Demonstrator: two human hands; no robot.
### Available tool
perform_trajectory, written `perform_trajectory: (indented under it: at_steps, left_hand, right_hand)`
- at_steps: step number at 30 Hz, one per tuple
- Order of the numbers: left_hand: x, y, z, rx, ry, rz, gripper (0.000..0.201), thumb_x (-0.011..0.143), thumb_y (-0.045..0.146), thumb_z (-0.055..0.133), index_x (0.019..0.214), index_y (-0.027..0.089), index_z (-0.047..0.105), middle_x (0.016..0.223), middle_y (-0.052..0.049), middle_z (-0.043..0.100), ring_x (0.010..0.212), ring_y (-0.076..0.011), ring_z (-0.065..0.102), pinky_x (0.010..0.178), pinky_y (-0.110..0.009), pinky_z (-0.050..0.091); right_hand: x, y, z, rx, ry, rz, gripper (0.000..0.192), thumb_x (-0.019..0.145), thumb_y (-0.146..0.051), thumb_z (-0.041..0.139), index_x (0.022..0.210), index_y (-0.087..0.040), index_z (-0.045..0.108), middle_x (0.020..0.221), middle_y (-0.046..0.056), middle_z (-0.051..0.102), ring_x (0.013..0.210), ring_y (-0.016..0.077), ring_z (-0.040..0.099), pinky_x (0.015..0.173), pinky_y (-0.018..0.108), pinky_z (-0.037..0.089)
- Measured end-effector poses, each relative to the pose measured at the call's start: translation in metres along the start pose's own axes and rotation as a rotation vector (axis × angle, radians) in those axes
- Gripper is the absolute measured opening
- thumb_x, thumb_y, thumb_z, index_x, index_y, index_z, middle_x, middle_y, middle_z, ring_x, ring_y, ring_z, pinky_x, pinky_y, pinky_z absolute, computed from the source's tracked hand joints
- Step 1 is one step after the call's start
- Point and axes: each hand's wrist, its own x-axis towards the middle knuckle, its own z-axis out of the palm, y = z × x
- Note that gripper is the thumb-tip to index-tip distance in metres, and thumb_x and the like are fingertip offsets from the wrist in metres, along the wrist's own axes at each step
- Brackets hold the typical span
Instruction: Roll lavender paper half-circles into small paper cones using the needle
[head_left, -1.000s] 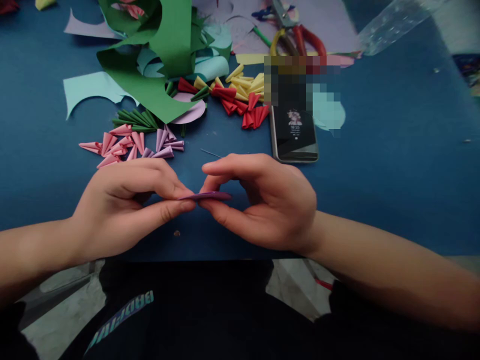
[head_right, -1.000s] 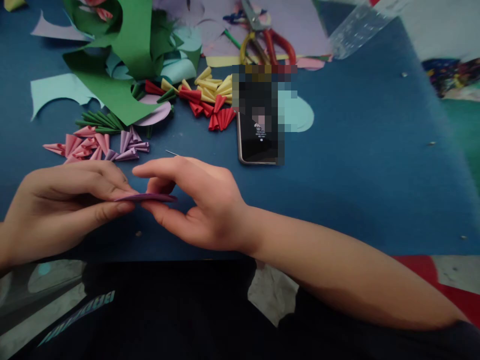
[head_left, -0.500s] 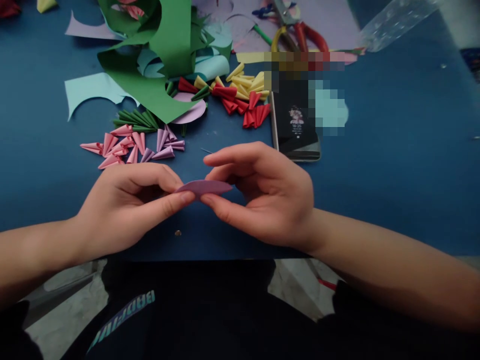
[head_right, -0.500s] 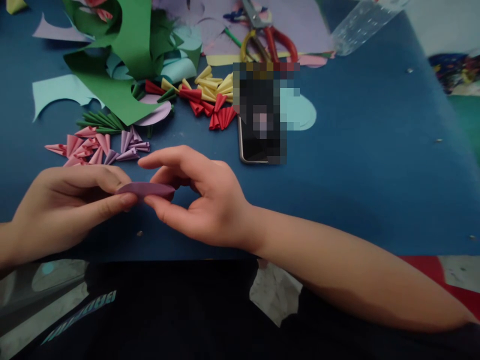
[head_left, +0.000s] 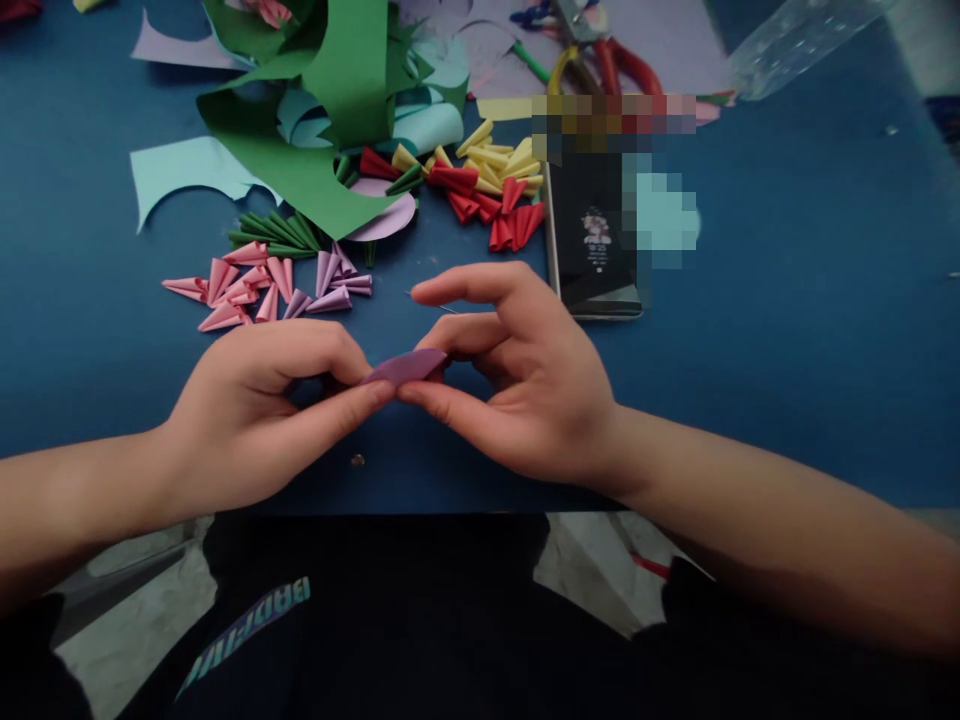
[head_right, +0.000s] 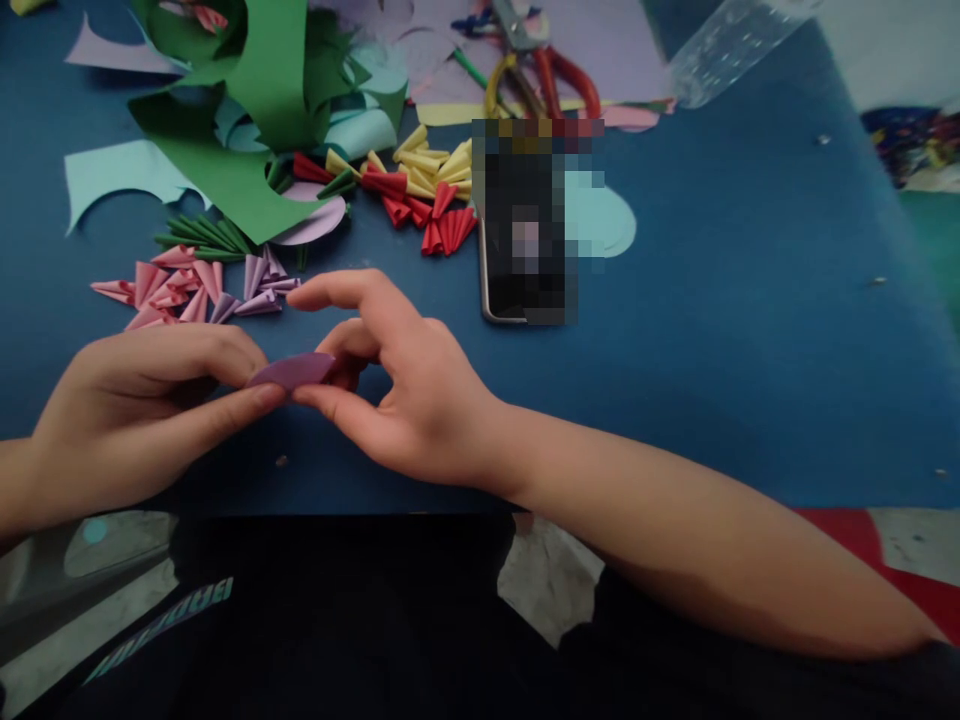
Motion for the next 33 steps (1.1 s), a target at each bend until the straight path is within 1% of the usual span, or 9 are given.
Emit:
perform_trajectory:
  at_steps: [4,7,11,16,19,22,25,30,33]
  left_hand:
    - [0.001,-0.001,0.000,-0.117,0.000,-0.108,0.024,0.103,0.034,0.079,0.083,0.021,0.079,0.077,0.000,0.075,0.066,-0.0139,0.065,0.059,-0.026,0.049]
    - [0.001,-0.002,0.004,-0.139,-0.041,-0.203,0.023,0.101,0.037,0.078,0.085,0.021,0.077,0.075,0.000,0.074,0.063,-0.0144,0.064,0.054,-0.025,0.047]
    - [0.002,0.000,0.006,-0.134,-0.055,-0.184,0.017,0.100,0.035,0.077,0.091,0.020,0.079,0.077,-0.001,0.074,0.065,-0.0147,0.065,0.055,-0.024,0.048]
    - [0.005,0.003,0.002,-0.217,0.002,-0.290,0.026,0.098,0.037,0.079,0.079,0.021,0.079,0.065,0.001,0.070,0.059,-0.0138,0.063,0.053,-0.022,0.047]
    - [0.006,0.001,0.001,-0.309,-0.019,-0.332,0.028,0.099,0.038,0.079,0.076,0.022,0.082,0.068,0.001,0.076,0.061,-0.0142,0.067,0.055,-0.021,0.050]
    - [0.005,0.000,0.002,-0.396,-0.052,-0.340,0.031,0.101,0.038,0.076,0.075,0.022,0.083,0.073,-0.001,0.080,0.072,-0.0168,0.075,0.064,-0.021,0.056]
    - [0.005,0.002,0.002,-0.450,-0.064,-0.339,0.040,0.102,0.033,0.075,0.064,0.021,0.075,0.071,-0.001,0.076,0.079,-0.0181,0.077,0.072,-0.022,0.060]
    - [0.003,0.001,0.000,-0.414,-0.104,-0.239,0.036,0.108,0.027,0.067,0.075,0.020,0.080,0.077,0.000,0.076,0.076,-0.0118,0.070,0.070,-0.018,0.055]
    - [0.003,-0.001,0.001,-0.407,-0.116,-0.275,0.037,0.107,0.027,0.069,0.073,0.021,0.081,0.076,0.000,0.076,0.076,-0.0120,0.070,0.071,-0.018,0.055]
  right_hand:
    - [0.003,0.001,-0.001,0.014,0.118,-0.070,0.039,0.102,-0.015,0.080,0.134,-0.027,0.064,0.102,-0.001,0.081,0.085,0.0155,0.080,0.084,0.032,0.070]
    - [0.005,-0.002,-0.003,-0.030,0.109,-0.125,0.039,0.101,-0.013,0.080,0.133,-0.031,0.066,0.116,0.000,0.081,0.081,0.0136,0.079,0.078,0.029,0.070]
    - [0.004,-0.003,-0.004,-0.171,0.128,-0.242,0.042,0.102,-0.011,0.076,0.137,-0.032,0.065,0.130,0.003,0.080,0.084,0.0144,0.080,0.077,0.030,0.070]
    - [0.004,-0.002,-0.007,-0.415,0.065,-0.425,0.028,0.105,-0.024,0.081,0.129,-0.025,0.067,0.102,0.002,0.083,0.085,0.0188,0.080,0.081,0.034,0.070]
    - [0.008,-0.001,-0.012,-0.541,0.051,-0.527,0.014,0.106,-0.030,0.083,0.115,-0.024,0.074,0.104,0.005,0.085,0.090,0.0218,0.079,0.084,0.040,0.069]
    - [0.012,0.001,-0.017,-0.525,0.047,-0.547,0.010,0.107,-0.026,0.082,0.114,-0.023,0.077,0.108,0.008,0.086,0.097,0.0232,0.079,0.090,0.043,0.067]
    - [0.014,0.002,-0.019,-0.454,-0.007,-0.515,0.011,0.107,-0.030,0.083,0.116,-0.024,0.080,0.111,0.008,0.085,0.100,0.0231,0.079,0.092,0.044,0.067]
    - [0.015,0.003,-0.019,-0.290,-0.060,-0.421,0.011,0.105,-0.028,0.086,0.112,-0.021,0.082,0.109,0.008,0.084,0.101,0.0216,0.078,0.092,0.040,0.067]
    - [0.015,0.004,-0.019,-0.267,-0.073,-0.417,0.013,0.103,-0.029,0.089,0.111,-0.021,0.082,0.109,0.007,0.084,0.100,0.0209,0.079,0.091,0.039,0.068]
